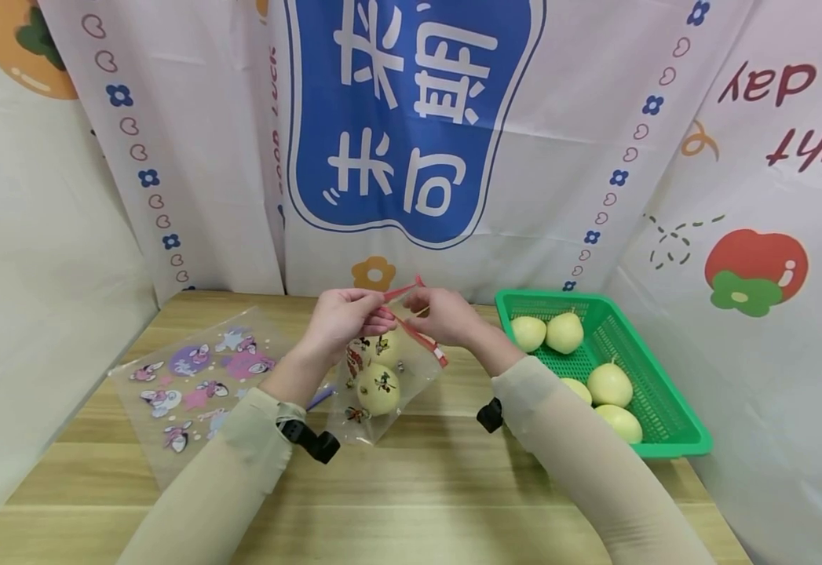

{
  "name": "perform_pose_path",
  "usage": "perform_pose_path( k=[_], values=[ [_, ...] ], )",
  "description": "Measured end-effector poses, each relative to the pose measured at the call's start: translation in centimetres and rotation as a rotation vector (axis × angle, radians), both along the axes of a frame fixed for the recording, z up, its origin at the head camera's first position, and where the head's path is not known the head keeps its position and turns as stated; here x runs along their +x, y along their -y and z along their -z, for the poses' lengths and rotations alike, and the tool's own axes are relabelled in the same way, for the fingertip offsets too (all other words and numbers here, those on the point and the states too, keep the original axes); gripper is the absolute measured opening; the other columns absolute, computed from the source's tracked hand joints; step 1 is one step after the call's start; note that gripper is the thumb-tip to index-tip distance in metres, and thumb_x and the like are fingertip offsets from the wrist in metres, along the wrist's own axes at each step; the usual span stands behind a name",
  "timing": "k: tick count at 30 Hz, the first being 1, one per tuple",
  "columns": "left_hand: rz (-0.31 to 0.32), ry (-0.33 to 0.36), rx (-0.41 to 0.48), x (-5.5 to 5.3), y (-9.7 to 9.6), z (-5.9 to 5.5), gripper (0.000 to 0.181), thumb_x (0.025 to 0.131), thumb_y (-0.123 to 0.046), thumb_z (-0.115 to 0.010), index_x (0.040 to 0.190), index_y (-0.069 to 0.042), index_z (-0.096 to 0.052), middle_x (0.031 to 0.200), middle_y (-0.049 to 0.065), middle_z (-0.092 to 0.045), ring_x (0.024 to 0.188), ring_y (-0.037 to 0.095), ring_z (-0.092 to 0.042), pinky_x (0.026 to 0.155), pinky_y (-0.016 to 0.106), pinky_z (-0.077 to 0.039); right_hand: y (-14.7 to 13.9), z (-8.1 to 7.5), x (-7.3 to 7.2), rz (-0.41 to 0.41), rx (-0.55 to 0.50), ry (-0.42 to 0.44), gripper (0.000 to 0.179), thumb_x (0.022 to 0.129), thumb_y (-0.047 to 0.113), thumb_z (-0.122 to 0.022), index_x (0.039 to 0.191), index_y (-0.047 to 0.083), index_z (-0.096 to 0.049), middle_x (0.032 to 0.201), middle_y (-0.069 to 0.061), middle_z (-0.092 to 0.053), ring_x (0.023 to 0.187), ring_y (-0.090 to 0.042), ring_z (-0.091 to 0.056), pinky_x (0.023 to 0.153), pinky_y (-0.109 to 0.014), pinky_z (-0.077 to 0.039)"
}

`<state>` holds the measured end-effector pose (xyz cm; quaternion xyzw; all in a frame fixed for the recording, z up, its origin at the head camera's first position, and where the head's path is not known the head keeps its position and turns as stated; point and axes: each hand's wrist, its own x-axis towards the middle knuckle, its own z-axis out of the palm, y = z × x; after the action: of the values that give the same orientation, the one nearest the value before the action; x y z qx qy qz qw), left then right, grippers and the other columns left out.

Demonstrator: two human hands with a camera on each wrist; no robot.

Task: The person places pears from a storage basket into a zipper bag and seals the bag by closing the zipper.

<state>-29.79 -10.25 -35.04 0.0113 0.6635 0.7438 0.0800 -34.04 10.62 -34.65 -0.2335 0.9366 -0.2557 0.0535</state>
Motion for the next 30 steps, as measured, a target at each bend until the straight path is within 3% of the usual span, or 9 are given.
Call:
perform_pose_path(
  k=[7,13,23,30],
  values=[
    [-0.001,0.001,-0.001,-0.1,0.1,0.1,0.038,0.113,-0.011,-0.06,0.143,0.013,-0.063,0.082,0.005,-0.079,0.071,0.011,-0.079,0.072,0.02,-0.068,-1.6,-0.8,0.3,0.004,-0.038,0.015,0.033,0.106,0.021,-0.071,0.134,0.005,-0.073,0.126,-0.011,-0.079,0.12,-0.027,-0.074,0.11,-0.044,-0.061],
    [0.001,0.003,-0.005,0.0,0.2,0.1,0.037,0.113,-0.011,-0.06,0.142,0.011,-0.064,0.083,0.006,-0.079,0.072,0.011,-0.08,0.072,0.02,-0.068,-4.6,-1.4,0.3,0.053,-0.073,0.029,0.032,0.107,0.024,-0.07,0.133,0.007,-0.074,0.126,-0.01,-0.079,0.119,-0.027,-0.073,0.104,-0.045,-0.064],
    [0.01,-0.001,0.002,0.0,0.3,0.2,0.038,0.112,-0.011,-0.06,0.143,0.011,-0.063,0.082,0.006,-0.079,0.072,0.011,-0.08,0.072,0.02,-0.068,-13.3,-2.4,-0.1,0.208,-0.039,0.037,0.04,0.111,0.03,-0.064,0.143,0.006,-0.068,0.142,-0.019,-0.07,0.132,-0.039,-0.067,0.114,-0.058,-0.057],
    [-0.003,0.005,-0.006,0.1,0.9,0.2,0.038,0.112,-0.011,-0.061,0.144,0.01,-0.063,0.084,0.006,-0.079,0.073,0.011,-0.08,0.074,0.022,-0.069,-19.5,-1.3,-0.8,0.259,0.044,0.037,0.045,0.11,0.029,-0.063,0.142,-0.002,-0.066,0.142,-0.027,-0.069,0.134,-0.046,-0.064,0.116,-0.063,-0.053]
  ],
)
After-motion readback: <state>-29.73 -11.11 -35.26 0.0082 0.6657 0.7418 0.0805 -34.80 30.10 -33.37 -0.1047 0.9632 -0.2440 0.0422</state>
